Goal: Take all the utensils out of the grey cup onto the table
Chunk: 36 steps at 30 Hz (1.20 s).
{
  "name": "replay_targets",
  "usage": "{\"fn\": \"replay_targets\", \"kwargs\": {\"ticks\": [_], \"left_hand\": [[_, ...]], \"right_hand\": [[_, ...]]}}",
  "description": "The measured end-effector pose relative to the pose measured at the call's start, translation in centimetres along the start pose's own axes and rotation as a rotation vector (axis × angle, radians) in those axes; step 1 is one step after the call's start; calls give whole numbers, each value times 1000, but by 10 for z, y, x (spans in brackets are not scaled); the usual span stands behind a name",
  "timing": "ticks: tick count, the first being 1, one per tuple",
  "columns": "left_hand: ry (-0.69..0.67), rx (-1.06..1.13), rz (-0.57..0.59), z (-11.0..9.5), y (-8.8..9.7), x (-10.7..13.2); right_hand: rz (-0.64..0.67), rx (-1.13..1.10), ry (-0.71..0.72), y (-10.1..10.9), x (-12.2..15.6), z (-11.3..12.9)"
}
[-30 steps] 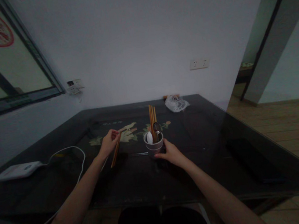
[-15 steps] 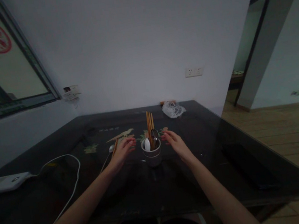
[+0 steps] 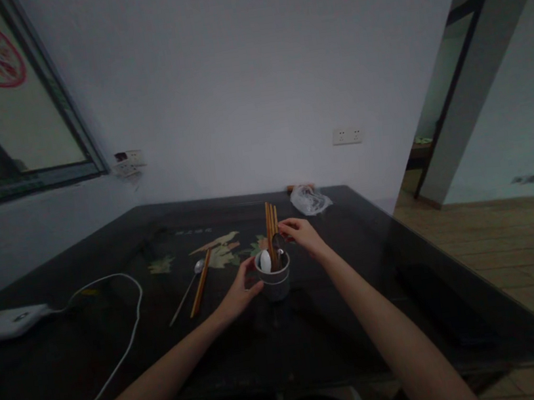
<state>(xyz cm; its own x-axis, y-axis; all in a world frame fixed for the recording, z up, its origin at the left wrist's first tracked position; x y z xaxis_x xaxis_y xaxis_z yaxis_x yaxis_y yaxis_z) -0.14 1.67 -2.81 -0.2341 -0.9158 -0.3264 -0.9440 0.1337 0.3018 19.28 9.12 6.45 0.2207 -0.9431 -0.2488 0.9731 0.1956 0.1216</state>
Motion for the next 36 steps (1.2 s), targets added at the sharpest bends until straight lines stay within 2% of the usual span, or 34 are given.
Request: {"fn": "replay_targets", "kwargs": {"ticks": [7, 12, 16, 19, 24, 36], "left_hand": [[-27, -90, -7, -1, -3, 1], [-41, -104, -17, -2, -1, 0], [-47, -115, -20, -6, -1, 0], [-41, -122, -15, -6, -1, 0], [-50, -119, -5, 0, -3, 1], [-68, -110, -31, 3, -11, 2]], "right_hand": [[104, 124, 35, -18, -12, 13], [106, 139, 5, -16, -16, 13], [36, 120, -20, -4, -6, 7], [74, 144, -12, 2, 9, 3], [209, 166, -1, -4, 25, 1], [194, 79, -159, -20, 24, -18]]}}
Point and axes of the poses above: each hand's wrist, its own x-axis away from the middle knuckle, its own y-axis out of the back of the hand, z = x × y, the point moved 3 cm from there along -x, towards the middle knuckle, and after that the axes turned 5 degrees about -x, right-handed, at the moved point
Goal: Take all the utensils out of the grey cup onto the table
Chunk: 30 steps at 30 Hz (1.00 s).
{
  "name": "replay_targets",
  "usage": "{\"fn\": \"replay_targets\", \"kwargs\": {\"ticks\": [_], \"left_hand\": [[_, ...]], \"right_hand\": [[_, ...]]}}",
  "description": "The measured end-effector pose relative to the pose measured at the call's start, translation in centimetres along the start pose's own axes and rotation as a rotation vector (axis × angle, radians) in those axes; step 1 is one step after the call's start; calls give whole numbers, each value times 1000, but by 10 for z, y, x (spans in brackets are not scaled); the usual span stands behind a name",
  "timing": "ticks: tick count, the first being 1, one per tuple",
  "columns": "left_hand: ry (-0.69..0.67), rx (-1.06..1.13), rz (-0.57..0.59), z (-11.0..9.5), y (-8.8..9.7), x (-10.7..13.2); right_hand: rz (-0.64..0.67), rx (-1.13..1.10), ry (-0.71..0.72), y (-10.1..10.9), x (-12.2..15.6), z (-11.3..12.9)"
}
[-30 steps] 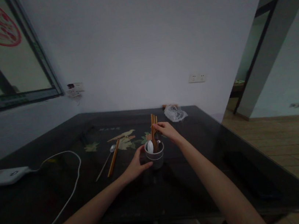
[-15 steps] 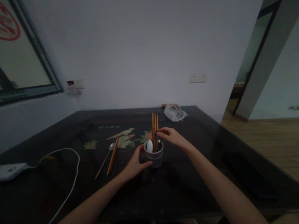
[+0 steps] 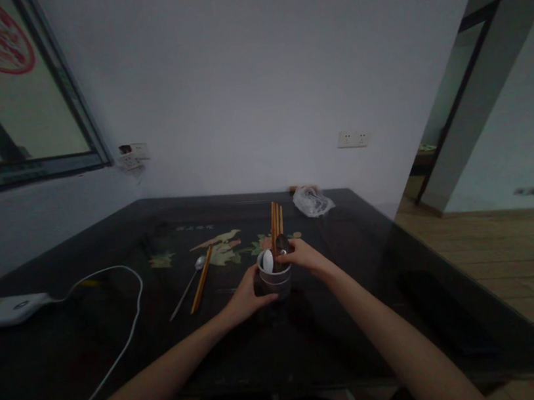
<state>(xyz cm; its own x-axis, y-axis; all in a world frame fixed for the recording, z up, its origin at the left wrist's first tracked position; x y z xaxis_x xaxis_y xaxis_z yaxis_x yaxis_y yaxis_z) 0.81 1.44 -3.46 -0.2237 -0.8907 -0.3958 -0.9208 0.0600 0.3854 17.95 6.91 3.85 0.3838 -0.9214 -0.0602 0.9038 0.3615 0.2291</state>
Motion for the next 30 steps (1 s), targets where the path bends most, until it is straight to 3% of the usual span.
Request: {"fn": "replay_targets", "kwargs": {"ticks": [18, 30], "left_hand": [[4, -100, -9, 1, -6, -1], [26, -163, -3, -7, -4, 1]], "right_hand": [[-160, -259, 17, -11, 6, -11], [-195, -16, 127, -3, 3, -1]]}}
Point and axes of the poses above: each hand's wrist, its own x-axis away from the middle knuckle, its own y-axis out of the back of the hand, z = x × y, the point moved 3 cm from there along -x, towards the middle knuckle, and after that the axes turned 5 degrees about -x, right-handed, at the moved point
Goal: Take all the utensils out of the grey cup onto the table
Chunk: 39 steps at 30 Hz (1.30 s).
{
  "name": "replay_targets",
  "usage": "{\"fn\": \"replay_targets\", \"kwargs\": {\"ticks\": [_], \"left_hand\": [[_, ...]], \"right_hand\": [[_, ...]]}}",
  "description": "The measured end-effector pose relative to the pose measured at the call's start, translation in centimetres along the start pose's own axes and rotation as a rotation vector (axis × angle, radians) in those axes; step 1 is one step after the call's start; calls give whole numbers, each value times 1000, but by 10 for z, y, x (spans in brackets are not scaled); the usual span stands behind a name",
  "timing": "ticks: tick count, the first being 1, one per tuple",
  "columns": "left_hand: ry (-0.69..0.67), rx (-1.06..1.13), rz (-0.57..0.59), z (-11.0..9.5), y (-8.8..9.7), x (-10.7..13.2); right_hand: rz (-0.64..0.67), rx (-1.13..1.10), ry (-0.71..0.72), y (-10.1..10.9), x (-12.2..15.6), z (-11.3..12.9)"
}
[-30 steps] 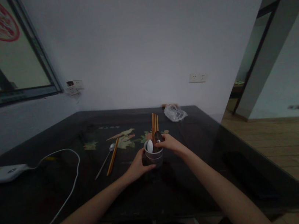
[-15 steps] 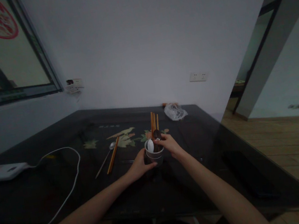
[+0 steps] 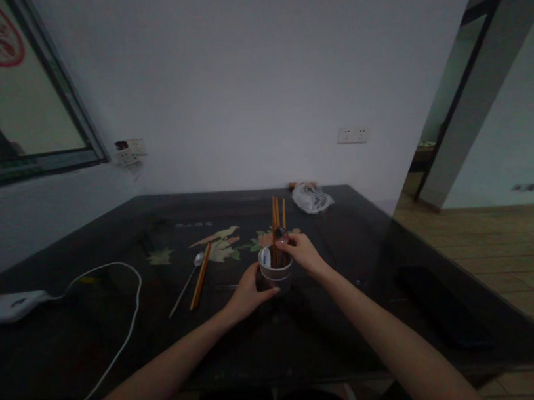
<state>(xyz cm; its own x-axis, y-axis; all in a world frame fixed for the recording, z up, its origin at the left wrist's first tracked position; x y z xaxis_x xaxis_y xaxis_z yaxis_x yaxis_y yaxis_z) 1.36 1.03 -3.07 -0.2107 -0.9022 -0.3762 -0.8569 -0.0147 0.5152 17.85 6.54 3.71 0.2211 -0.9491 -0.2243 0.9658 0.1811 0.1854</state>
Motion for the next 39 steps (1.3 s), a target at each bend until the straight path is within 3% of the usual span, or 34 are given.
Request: {"fn": "replay_targets", "kwargs": {"ticks": [11, 21, 28, 39], "left_hand": [[-25, 0, 7, -2, 1, -1], [-32, -21, -1, 6, -2, -1], [-29, -2, 6, 1, -1, -1], [-31, -23, 11, 1, 0, -1]], "right_hand": [[-78, 194, 130, 12, -10, 4], [-44, 154, 78, 2, -8, 8], [-98, 326, 97, -4, -5, 15], [-142, 346, 135, 4, -3, 30]]}}
Point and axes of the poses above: each hand's wrist, its own x-axis away from the middle knuckle, its own y-axis out of the back of the hand, z = x × y, the point moved 3 cm from there along -x, towards the middle knuckle, and after that the axes turned 5 degrees about -x, right-handed, at the moved point
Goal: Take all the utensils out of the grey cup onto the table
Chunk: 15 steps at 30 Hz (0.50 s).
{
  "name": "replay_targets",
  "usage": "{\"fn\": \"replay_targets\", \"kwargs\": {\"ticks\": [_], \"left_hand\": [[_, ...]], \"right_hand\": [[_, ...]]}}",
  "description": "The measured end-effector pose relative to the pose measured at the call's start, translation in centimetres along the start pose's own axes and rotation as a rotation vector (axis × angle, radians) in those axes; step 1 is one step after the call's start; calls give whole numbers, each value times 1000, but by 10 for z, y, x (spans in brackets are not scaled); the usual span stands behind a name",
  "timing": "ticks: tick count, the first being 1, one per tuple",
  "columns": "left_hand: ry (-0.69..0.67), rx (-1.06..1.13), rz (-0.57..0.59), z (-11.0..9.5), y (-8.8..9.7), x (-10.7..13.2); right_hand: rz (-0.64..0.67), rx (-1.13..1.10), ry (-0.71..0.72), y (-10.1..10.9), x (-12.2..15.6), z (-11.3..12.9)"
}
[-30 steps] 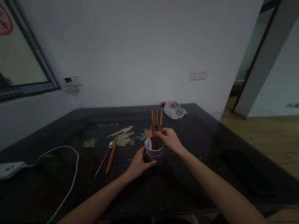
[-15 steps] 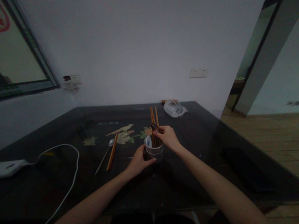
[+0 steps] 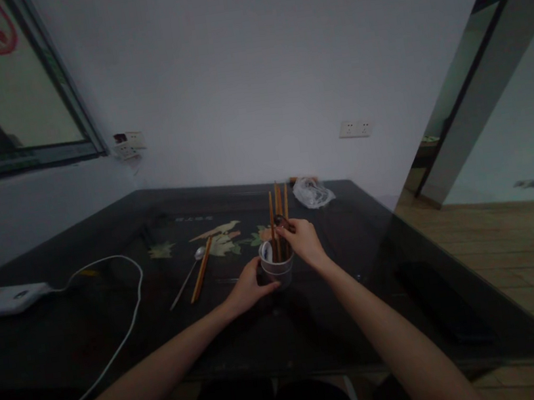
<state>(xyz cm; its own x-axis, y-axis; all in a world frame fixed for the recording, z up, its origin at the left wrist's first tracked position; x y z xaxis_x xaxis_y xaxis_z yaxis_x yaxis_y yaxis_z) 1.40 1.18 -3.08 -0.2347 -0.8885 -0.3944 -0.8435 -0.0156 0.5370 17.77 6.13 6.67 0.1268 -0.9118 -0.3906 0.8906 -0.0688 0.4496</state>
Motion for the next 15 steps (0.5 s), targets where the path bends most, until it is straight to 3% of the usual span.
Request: {"fn": "replay_targets", "kwargs": {"ticks": [5, 10, 15], "left_hand": [[2, -29, -7, 1, 1, 0], [5, -25, 3, 2, 0, 1], [31, -16, 20, 2, 0, 0]], "right_hand": [[-49, -73, 64, 22, -6, 30], [-80, -197, 194, 41, -11, 87], [13, -328, 317, 24, -7, 145]]}}
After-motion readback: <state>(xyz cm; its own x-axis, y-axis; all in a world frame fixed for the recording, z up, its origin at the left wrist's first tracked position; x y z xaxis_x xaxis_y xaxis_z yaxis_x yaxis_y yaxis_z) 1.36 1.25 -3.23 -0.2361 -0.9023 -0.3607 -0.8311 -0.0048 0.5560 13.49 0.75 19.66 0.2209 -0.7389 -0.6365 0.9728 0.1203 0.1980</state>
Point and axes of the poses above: each hand's wrist, its own x-axis away from the middle knuckle, its own y-axis out of the back of the hand, z = x × y, the point moved 3 cm from there along -x, towards the middle knuckle, and after that the axes turned 5 degrees about -x, right-handed, at the moved point
